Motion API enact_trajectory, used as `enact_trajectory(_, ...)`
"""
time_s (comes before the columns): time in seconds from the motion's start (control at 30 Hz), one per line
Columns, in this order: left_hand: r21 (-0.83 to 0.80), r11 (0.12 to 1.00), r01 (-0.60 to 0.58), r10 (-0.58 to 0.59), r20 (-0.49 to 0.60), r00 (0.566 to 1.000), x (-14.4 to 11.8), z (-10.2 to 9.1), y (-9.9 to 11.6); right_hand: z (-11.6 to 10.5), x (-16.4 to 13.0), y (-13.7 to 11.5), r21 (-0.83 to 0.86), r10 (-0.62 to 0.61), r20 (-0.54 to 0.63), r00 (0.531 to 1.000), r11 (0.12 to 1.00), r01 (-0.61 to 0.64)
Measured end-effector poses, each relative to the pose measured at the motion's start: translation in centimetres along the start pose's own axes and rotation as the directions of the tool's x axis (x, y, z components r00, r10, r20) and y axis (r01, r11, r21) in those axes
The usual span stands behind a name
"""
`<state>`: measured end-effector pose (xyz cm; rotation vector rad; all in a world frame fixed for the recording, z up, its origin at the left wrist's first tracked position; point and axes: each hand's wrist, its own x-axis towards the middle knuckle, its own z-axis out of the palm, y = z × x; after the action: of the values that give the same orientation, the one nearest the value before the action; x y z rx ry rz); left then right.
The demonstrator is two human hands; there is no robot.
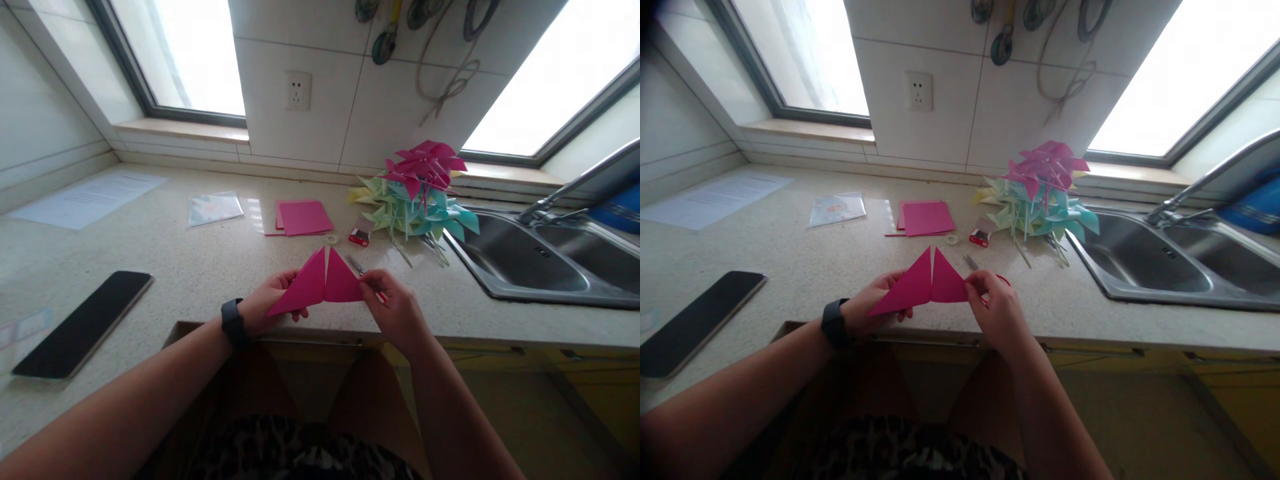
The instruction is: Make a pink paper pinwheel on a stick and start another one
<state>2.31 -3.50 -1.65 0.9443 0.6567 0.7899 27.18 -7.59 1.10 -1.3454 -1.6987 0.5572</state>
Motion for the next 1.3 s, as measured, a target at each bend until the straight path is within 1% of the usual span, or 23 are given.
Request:
enact_trajectory(0.13, 0.012, 1.000, 0.006, -0.006, -0.005, 1.000, -0.1, 0.1, 0.1, 0.6, 0.0, 0.6, 0.044, -0.004, 0.041, 0.999, 0.999, 0.003)
enact_trajectory(0.23, 0.021, 1.000, 0.008, -0.008, -0.009, 1.000, -0.1, 0.2, 0.1, 0.8, 0.0, 1.0, 0.067, 0.012, 0.007, 1.000, 0.998, -0.013)
enact_trajectory(0.33, 0.031, 0.999, 0.007, -0.006, -0.012, 1.000, -0.1, 0.2, 0.1, 0.6, 0.1, 0.9, 0.047, 0.019, -0.019, 1.000, 0.999, -0.018)
enact_trajectory(0.43, 0.047, 0.999, 0.007, -0.006, -0.016, 1.000, -0.1, 0.3, 0.1, 0.2, 0.1, 0.3, -0.007, -0.005, -0.026, 1.000, 1.000, 0.005)
enact_trajectory(0.53, 0.069, 0.998, 0.010, -0.008, -0.023, 1.000, -0.1, 0.2, 0.2, -0.1, 0.0, -0.5, -0.043, -0.063, -0.008, 0.998, 0.997, 0.063)
enact_trajectory(0.6, 0.084, 0.996, 0.011, -0.009, -0.023, 1.000, -0.1, 0.1, 0.2, -0.3, -0.1, -0.9, -0.054, -0.127, 0.014, 0.992, 0.990, 0.127)
enact_trajectory(0.67, 0.095, 0.995, 0.008, -0.006, -0.023, 1.000, -0.1, 0.1, 0.2, -0.5, -0.2, -1.1, -0.082, -0.222, 0.019, 0.975, 0.971, 0.223)
enact_trajectory(0.73, 0.105, 0.994, -0.003, 0.006, -0.030, 1.000, -0.1, 0.1, 0.1, -0.9, -0.2, -1.1, -0.130, -0.325, 0.019, 0.945, 0.937, 0.325)
enact_trajectory(0.8, 0.123, 0.992, -0.017, 0.023, -0.048, 0.999, -0.1, 0.3, 0.1, -1.5, -0.4, -1.0, -0.146, -0.394, 0.055, 0.917, 0.906, 0.398)
enact_trajectory(0.87, 0.155, 0.987, -0.035, 0.046, -0.068, 0.997, -0.1, 0.5, 0.1, -1.9, -0.6, -0.8, -0.101, -0.424, 0.134, 0.895, 0.893, 0.439)
enact_trajectory(0.93, 0.203, 0.978, -0.052, 0.070, -0.082, 0.994, -0.1, 0.7, 0.3, -2.2, -1.0, -0.7, -0.037, -0.426, 0.225, 0.876, 0.895, 0.445)
enact_trajectory(1.0, 0.274, 0.960, -0.064, 0.091, -0.088, 0.992, -0.1, 0.7, 0.5, -2.2, -1.4, -0.5, -0.012, -0.398, 0.303, 0.866, 0.907, 0.421)
enact_trajectory(1.1, 0.429, 0.900, -0.081, 0.130, -0.086, 0.988, 0.0, 0.1, 0.8, -1.6, -1.9, -0.1, -0.054, -0.346, 0.387, 0.855, 0.917, 0.396)
enact_trajectory(1.17, 0.557, 0.824, -0.105, 0.185, -0.089, 0.979, 0.0, -0.4, 1.1, -1.1, -2.2, 0.1, -0.100, -0.325, 0.435, 0.840, 0.909, 0.404)
enact_trajectory(1.23, 0.689, 0.713, -0.132, 0.267, -0.092, 0.959, 0.0, -1.0, 1.3, -0.5, -2.4, 0.2, -0.140, -0.307, 0.475, 0.825, 0.899, 0.415)
enact_trajectory(1.3, 0.805, 0.573, -0.155, 0.359, -0.077, 0.930, -0.1, -1.3, 1.5, -0.1, -2.6, 0.3, -0.173, -0.291, 0.497, 0.818, 0.890, 0.421)
